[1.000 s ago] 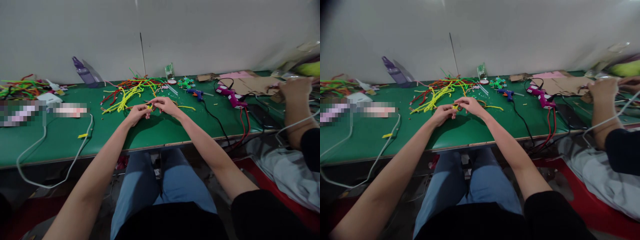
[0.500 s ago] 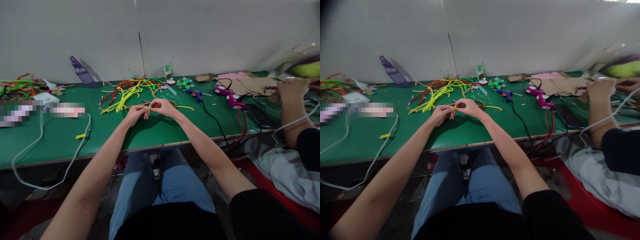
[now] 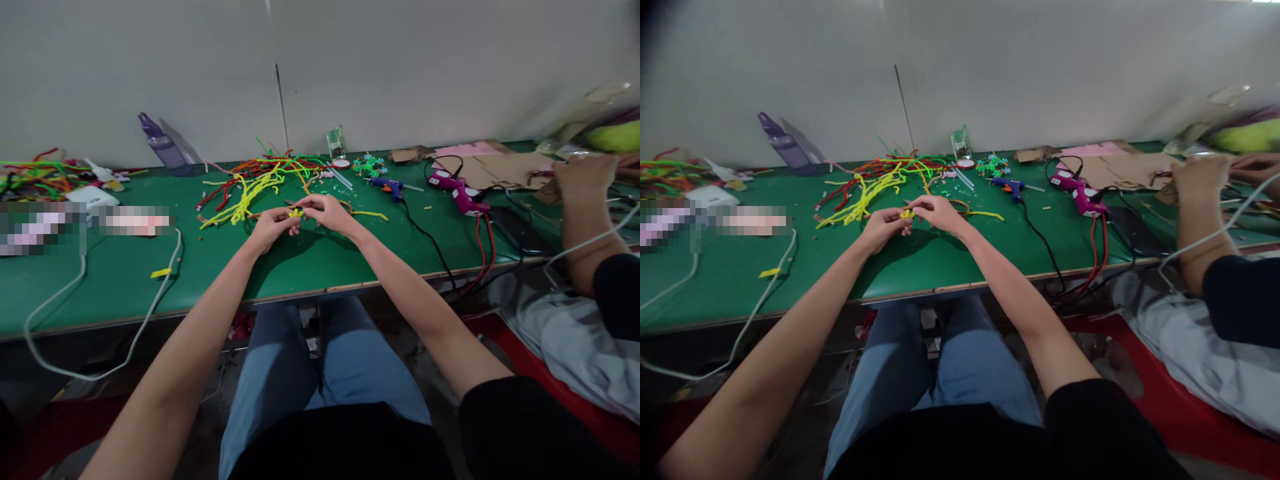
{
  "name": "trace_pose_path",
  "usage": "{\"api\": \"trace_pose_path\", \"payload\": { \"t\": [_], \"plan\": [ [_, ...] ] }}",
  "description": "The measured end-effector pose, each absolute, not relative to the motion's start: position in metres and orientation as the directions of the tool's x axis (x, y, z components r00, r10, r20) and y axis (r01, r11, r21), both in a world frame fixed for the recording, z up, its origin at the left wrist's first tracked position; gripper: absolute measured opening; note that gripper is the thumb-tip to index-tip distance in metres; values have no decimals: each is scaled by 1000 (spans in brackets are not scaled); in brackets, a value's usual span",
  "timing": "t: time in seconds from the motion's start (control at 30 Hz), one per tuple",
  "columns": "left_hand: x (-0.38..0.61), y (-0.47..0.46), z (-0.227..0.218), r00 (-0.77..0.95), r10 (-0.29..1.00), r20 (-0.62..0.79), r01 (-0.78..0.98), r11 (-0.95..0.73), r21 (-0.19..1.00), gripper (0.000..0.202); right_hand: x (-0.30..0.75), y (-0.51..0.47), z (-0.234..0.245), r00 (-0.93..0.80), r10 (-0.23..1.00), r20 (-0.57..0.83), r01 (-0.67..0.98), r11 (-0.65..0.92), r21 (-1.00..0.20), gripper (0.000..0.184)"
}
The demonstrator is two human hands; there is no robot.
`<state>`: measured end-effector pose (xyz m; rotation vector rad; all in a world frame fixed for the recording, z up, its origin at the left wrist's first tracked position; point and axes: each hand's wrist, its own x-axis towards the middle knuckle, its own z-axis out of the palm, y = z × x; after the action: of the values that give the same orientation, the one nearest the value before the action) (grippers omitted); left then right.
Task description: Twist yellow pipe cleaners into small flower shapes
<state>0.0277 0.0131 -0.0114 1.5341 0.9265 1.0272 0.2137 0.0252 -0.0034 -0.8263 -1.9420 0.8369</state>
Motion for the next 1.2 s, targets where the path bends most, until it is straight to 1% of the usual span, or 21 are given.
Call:
{"api": "trace_pose_path", "payload": {
  "t": [0.1, 0.27, 0.43, 0.57, 0.67, 0.8, 0.9, 1.03, 1.2],
  "plan": [
    [27, 15, -14, 341, 923, 180, 104, -227, 968, 19, 212, 23, -2, -454, 818, 353, 223, 488, -844, 23],
    [29, 13, -14, 342, 921, 186, 134, -243, 961, 22, 211, 23, -3, -408, 820, 400, 216, 513, -831, 17],
    [30, 13, -13, 312, 935, 166, 44, -189, 981, 31, 212, 28, -6, -375, 832, 409, 229, 511, -828, 18],
    [30, 15, -13, 296, 942, 156, -25, -155, 988, 27, 212, 29, -8, -381, 835, 397, 229, 502, -834, 25],
    [30, 15, -14, 294, 946, 135, -31, -132, 991, 24, 211, 28, -9, -408, 840, 358, 226, 473, -851, 22],
    [32, 13, -14, 344, 934, 97, -1, -103, 995, 25, 210, 27, -11, -428, 842, 328, 244, 457, -856, 20],
    [33, 11, -14, 353, 928, 121, 65, -154, 986, 22, 211, 29, -13, -453, 832, 320, 266, 469, -842, 17],
    [33, 9, -12, 342, 921, 189, 161, -255, 953, 16, 214, 31, -13, -509, 813, 283, 272, 464, -843, 16],
    [32, 7, -10, 367, 904, 219, 161, -294, 942, 15, 216, 31, -12, -560, 786, 262, 253, 463, -849, 18]
  ]
}}
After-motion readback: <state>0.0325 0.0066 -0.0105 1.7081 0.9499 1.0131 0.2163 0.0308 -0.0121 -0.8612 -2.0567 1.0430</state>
